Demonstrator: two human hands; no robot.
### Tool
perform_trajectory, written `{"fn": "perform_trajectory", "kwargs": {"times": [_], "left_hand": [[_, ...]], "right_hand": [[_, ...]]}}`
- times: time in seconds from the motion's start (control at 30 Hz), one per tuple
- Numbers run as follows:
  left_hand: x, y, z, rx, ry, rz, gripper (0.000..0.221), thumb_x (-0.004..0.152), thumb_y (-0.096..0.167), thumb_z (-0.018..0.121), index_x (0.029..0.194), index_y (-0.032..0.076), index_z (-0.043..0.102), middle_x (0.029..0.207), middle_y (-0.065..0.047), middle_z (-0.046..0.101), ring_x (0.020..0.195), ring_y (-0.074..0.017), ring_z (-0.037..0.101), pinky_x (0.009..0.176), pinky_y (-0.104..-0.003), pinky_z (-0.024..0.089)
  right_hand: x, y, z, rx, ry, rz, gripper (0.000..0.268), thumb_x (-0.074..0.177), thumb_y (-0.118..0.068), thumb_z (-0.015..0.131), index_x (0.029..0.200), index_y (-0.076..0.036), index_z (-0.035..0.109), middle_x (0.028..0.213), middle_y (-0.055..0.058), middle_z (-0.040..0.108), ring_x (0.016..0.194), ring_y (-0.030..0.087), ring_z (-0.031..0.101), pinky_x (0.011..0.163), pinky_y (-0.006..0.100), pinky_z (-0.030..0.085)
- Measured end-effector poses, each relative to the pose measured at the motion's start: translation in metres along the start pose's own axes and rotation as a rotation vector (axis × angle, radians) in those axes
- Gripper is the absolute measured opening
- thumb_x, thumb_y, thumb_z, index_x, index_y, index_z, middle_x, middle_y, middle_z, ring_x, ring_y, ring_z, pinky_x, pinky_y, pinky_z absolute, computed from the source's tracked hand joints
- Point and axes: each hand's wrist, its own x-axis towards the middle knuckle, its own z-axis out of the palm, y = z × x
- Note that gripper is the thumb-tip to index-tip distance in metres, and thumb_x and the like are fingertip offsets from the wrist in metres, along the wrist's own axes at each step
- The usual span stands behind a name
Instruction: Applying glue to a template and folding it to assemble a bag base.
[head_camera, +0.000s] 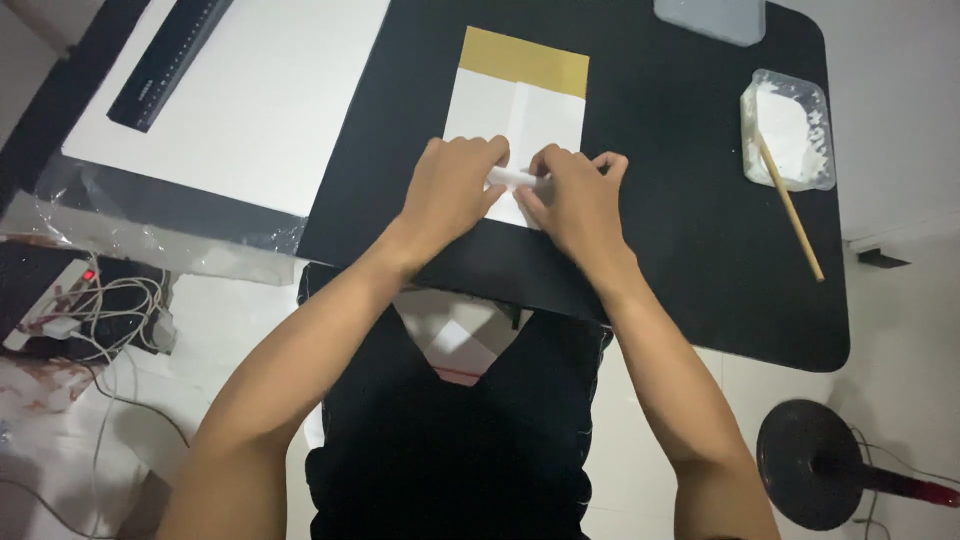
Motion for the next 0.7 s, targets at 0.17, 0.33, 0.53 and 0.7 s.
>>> {"fn": "perform_trajectory", "kwargs": {"times": [0.17, 0.33, 0.53, 0.7], "left_hand": [[-0.012, -0.004, 0.015, 0.107, 0.086, 0.122, 0.024, 0.091, 0.016, 0.074, 0.114, 0.018, 0.067, 0.081, -0.005, 0.075, 0.084, -0.0234, 0.073, 0.089, -0.041, 0.05], [-0.036, -0.011, 0.014, 0.14, 0.177, 0.222, 0.011, 0.096, 0.019, 0.072, 0.106, 0.018, 0.069, 0.083, -0.004, 0.075, 0.089, -0.021, 0.071, 0.089, -0.039, 0.048], [-0.073, -0.019, 0.018, 0.185, 0.403, 0.349, 0.01, 0.097, 0.015, 0.07, 0.09, 0.017, 0.064, 0.077, 0.0, 0.066, 0.082, -0.0161, 0.066, 0.076, -0.029, 0.051], [-0.093, -0.016, 0.024, 0.118, 0.51, 0.347, 0.015, 0.095, 0.018, 0.072, 0.094, 0.019, 0.057, 0.078, 0.005, 0.062, 0.082, -0.0086, 0.064, 0.073, -0.022, 0.053]], "right_hand": [[-0.02, 0.007, -0.001, 0.023, 0.149, -0.109, 0.02, 0.09, -0.016, 0.082, 0.103, -0.017, 0.067, 0.091, 0.004, 0.075, 0.089, 0.021, 0.071, 0.1, 0.044, 0.028], [-0.041, 0.009, -0.002, -0.06, 0.23, -0.162, 0.013, 0.092, -0.016, 0.083, 0.097, -0.018, 0.071, 0.086, 0.0, 0.072, 0.084, 0.021, 0.066, 0.096, 0.042, 0.032], [-0.067, 0.002, 0.001, -0.143, 0.256, -0.205, 0.011, 0.092, -0.014, 0.084, 0.095, -0.015, 0.073, 0.082, 0.001, 0.072, 0.083, 0.022, 0.066, 0.092, 0.042, 0.039], [-0.081, -0.004, 0.002, -0.147, 0.252, -0.207, 0.01, 0.094, -0.016, 0.083, 0.09, -0.01, 0.077, 0.08, 0.006, 0.074, 0.082, 0.024, 0.068, 0.091, 0.043, 0.042]]}}
